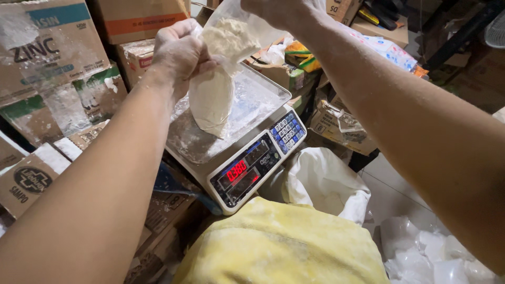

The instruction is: The person scoops white powder from a large sack into small plastic bags, weighs each bag on a digital scale, and ties the bags shut. The person repeats this process multiple times, placing finished bags aside.

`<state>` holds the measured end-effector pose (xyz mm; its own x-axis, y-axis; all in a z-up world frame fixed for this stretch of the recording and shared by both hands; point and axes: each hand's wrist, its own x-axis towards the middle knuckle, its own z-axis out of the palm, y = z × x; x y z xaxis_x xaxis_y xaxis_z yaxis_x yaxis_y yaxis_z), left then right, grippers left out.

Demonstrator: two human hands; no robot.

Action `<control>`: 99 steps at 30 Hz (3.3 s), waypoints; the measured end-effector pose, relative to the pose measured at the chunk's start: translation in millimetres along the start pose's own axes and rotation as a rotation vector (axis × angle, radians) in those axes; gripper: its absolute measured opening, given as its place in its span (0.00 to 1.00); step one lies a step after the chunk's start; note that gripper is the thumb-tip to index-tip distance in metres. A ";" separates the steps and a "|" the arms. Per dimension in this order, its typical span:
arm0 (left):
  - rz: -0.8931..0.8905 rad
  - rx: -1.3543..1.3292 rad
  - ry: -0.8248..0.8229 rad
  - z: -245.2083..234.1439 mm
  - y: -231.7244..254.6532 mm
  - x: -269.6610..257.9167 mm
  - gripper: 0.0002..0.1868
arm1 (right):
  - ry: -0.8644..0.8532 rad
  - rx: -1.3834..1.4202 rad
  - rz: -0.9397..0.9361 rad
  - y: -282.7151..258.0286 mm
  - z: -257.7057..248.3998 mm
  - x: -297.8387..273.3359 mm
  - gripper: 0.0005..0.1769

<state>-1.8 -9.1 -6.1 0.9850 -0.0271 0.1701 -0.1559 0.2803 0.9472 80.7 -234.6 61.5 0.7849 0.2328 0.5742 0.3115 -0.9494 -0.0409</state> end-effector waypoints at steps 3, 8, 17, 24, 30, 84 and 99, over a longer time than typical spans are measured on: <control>0.043 0.045 -0.001 1.8 7.6 2.8 0.19 | -0.046 0.051 0.029 -2.2 -1.1 2.0 0.32; 0.139 -0.044 -0.016 -6.5 4.4 -0.8 0.14 | -0.189 0.262 0.212 5.6 -15.6 -1.1 0.33; 0.061 0.173 -0.024 -14.2 -7.1 0.7 0.31 | -0.253 0.758 0.831 1.5 -20.2 -38.5 0.40; 0.274 0.136 0.009 -20.0 -38.8 -5.7 0.28 | -0.310 0.951 0.888 2.5 -19.1 -64.8 0.39; 0.274 0.093 0.047 -30.0 -57.0 -10.6 0.30 | -0.303 0.931 0.837 11.0 -15.2 -70.6 0.43; -0.103 0.163 0.231 -16.4 -60.8 -49.0 0.28 | -0.072 0.686 0.603 -0.9 -30.0 -57.5 0.33; -0.048 0.084 0.332 -12.8 -56.9 -66.7 0.20 | -0.200 1.107 1.031 4.6 -44.8 -116.3 0.39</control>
<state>-57.7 -10.9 -74.9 0.9593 0.2794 0.0404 -0.1009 0.2056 0.9734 -33.2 -275.5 31.2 0.9327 -0.3005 -0.1993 -0.2391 -0.1018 -0.9656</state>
